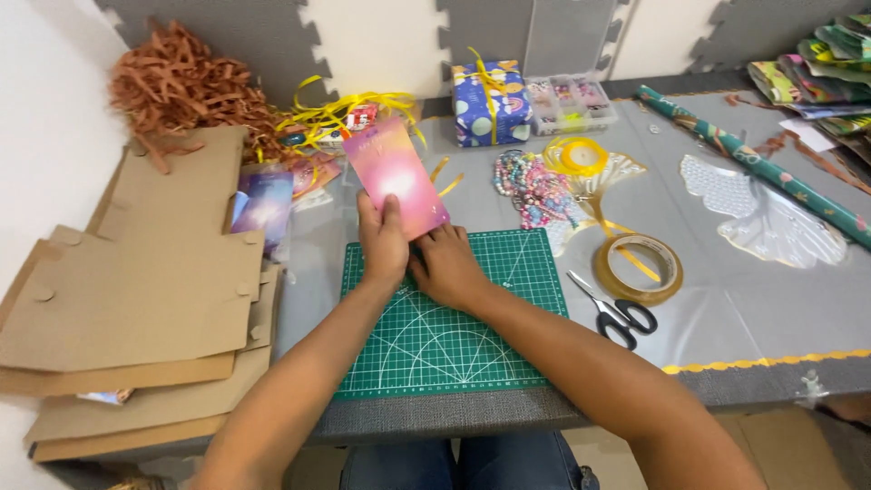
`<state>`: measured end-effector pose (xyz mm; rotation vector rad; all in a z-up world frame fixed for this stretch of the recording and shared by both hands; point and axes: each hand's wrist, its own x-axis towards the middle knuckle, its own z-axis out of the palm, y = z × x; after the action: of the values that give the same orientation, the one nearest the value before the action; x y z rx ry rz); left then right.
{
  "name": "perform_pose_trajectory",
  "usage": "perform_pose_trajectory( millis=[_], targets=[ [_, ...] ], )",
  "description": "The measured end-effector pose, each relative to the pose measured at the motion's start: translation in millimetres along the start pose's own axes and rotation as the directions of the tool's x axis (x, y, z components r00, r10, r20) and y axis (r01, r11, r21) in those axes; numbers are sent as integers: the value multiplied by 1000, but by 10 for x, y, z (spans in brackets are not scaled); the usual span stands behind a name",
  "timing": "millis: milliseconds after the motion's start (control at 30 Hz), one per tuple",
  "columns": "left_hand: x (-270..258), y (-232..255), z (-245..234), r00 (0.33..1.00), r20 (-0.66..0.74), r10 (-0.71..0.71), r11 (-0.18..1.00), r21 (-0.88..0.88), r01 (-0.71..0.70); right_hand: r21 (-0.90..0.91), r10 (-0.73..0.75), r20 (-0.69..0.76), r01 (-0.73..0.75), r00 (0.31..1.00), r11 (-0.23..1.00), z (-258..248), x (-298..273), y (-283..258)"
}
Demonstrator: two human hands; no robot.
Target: The person wraps a gift box in blue paper, ties a yellow ribbon around it into a bow, and then attaches a beaded keychain to a pink card.
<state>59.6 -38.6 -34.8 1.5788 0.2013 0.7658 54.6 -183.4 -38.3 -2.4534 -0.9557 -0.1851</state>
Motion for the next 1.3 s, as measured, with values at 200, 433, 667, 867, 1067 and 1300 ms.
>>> perform_pose_trajectory(
  millis=[200, 433, 667, 867, 1067, 1300],
  targets=[
    [-132, -207, 94, 989, 132, -66, 949, -299, 104, 567, 341, -118, -218, 933, 794, -299, 79, 96],
    [82, -1179, 71, 957, 252, -141, 884, -403, 237, 935, 355, -119, -15, 927, 354, -364, 90, 131],
    [14, -335, -95, 930, 290, -227, 810, -474, 345, 802, 361, -170, -84, 917, 592, -13, 151, 287],
    [72, -357, -110, 938, 210, -277, 810, -475, 345, 722, 351, -143, -145, 926, 677, 63, 194, 454],
    [248, -928, -153, 937, 190, -292, 852, -395, 345, 545, 377, -125, -254, 918, 799, -606, 207, 329],
    [217, -747, -148, 928, 189, -321, 847, -381, 371, -253, 468, -349, -562, 812, 788, -1286, 139, 1049]
  ],
)
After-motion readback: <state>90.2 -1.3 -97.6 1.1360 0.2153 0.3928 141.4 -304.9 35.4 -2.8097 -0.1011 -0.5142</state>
